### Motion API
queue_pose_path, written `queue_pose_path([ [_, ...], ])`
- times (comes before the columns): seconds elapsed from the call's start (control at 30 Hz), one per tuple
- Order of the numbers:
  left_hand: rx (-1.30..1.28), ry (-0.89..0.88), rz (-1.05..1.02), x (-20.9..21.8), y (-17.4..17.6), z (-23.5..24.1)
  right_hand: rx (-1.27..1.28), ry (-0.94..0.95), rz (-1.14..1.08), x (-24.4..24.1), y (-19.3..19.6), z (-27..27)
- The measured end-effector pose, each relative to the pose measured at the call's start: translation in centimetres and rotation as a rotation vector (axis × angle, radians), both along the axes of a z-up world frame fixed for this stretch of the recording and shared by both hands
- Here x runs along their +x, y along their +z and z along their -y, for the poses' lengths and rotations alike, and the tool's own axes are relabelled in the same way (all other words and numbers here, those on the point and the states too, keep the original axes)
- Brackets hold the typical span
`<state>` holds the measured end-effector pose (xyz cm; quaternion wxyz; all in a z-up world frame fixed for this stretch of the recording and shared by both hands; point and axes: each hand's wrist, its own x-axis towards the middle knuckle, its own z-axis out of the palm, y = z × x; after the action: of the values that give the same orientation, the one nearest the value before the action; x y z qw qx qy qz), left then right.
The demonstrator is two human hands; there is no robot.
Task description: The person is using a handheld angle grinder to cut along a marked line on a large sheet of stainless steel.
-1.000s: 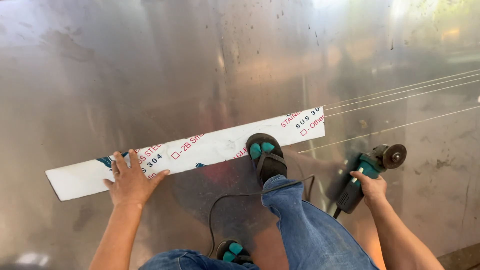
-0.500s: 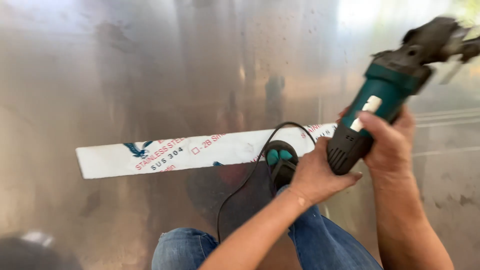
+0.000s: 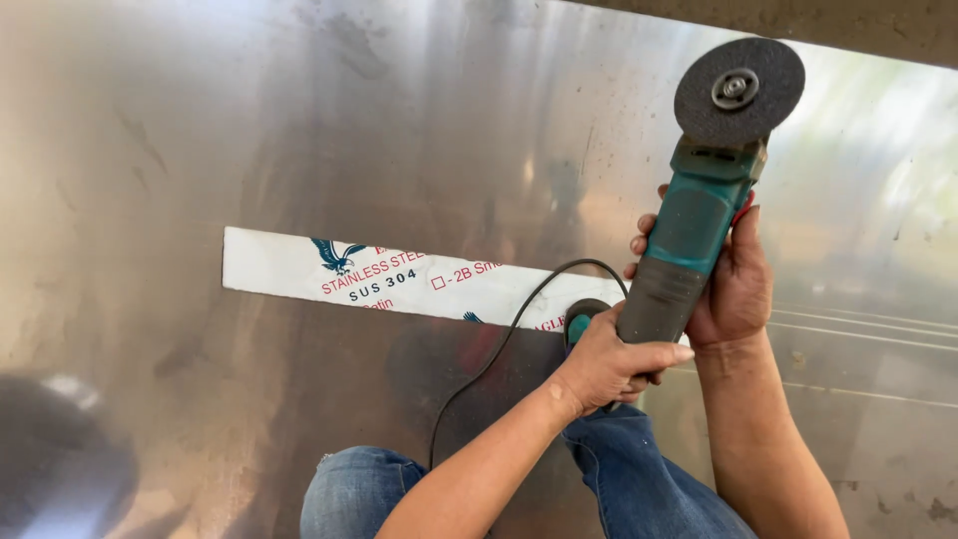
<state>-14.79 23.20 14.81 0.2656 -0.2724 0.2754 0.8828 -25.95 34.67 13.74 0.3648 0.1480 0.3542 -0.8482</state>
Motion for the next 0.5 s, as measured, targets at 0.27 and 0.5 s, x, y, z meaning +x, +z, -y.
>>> queue_pose_path([
  [0.27, -0.171, -0.024, -0.037, 0.3, -1.2, -1.2, 0.146, 0.056, 0.003, -0.3, 0.0, -0.5],
  [0.5, -0.311, -0.43, -0.291, 0.5, -1.0, 2.9, 0.438, 0.2, -0.079, -2.5, -2.7, -8.9],
])
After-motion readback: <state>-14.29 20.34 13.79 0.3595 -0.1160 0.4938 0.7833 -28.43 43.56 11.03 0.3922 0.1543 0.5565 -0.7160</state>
